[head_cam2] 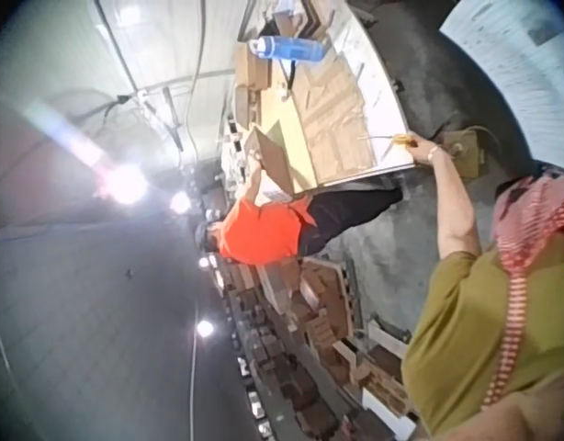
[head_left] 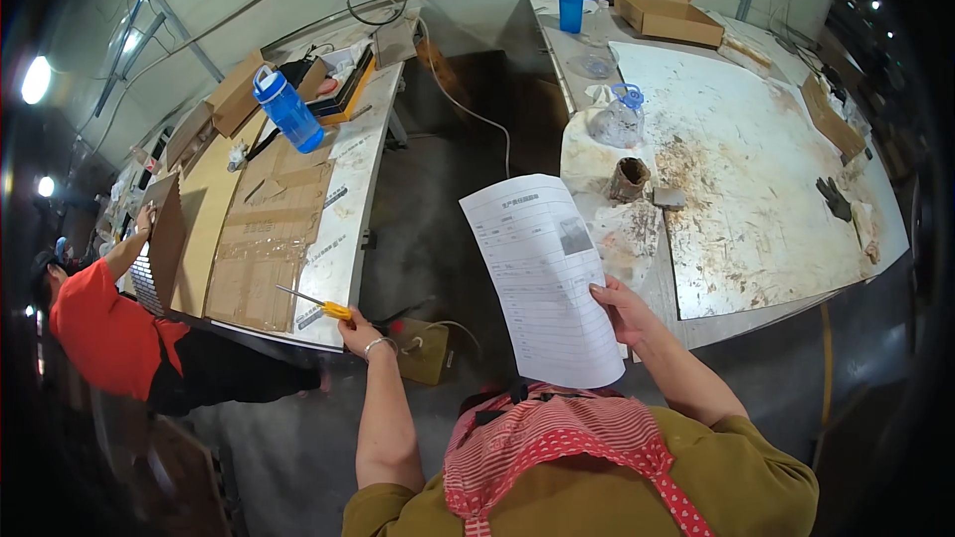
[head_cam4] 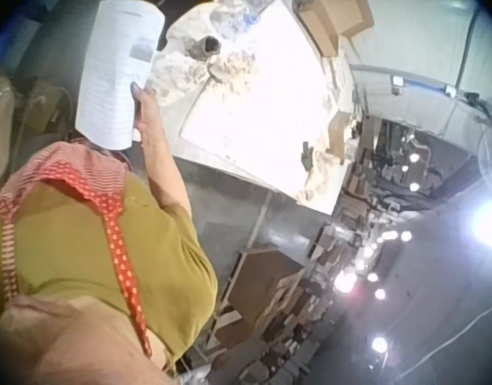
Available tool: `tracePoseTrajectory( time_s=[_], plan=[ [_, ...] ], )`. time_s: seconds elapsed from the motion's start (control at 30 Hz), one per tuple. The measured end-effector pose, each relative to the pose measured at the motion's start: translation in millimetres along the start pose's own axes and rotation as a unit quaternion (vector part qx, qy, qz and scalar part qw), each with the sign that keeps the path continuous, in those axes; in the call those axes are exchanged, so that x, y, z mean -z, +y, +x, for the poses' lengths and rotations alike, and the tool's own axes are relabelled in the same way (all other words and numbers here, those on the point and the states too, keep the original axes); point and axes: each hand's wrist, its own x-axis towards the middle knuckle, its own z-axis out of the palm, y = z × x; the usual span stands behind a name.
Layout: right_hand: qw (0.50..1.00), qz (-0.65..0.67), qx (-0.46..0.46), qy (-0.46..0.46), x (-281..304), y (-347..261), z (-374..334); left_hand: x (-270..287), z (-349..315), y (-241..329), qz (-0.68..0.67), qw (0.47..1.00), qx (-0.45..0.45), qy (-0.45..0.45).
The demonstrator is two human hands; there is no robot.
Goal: The person puts on an apron, blows dust off wooden boards using an air nozzle, and reads a document. Then, the person lifts and flips wooden boards on a stack, and walks to a workbench to pick up a container.
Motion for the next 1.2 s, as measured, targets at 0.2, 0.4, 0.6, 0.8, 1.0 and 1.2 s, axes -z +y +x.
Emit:
tracePoseTrajectory(
  time_s=[0.2,0.4,0.6,0.8,1.0,1.2],
  plan=[
    [1.000,-0.001,-0.011,-0.011,0,0,0,-14,20,-17,-0.024,0.999,0.040,-0.021],
    [1.000,0.003,-0.006,0.004,5,-1,0,-17,-1,3,-0.056,0.994,0.082,-0.035],
    [1.000,-0.010,-0.016,-0.005,0,0,4,-19,-8,-7,-0.058,0.997,0.036,0.019],
    [0.999,0.025,-0.004,0.021,-4,3,13,14,-41,0,-0.154,0.973,0.165,-0.054],
    [0.995,0.066,-0.014,0.067,-19,25,32,29,-27,-44,-0.148,0.969,0.175,-0.090],
    [0.981,0.163,0.007,0.107,-39,48,52,47,-12,-61,-0.155,0.957,0.187,-0.155]
  ],
)
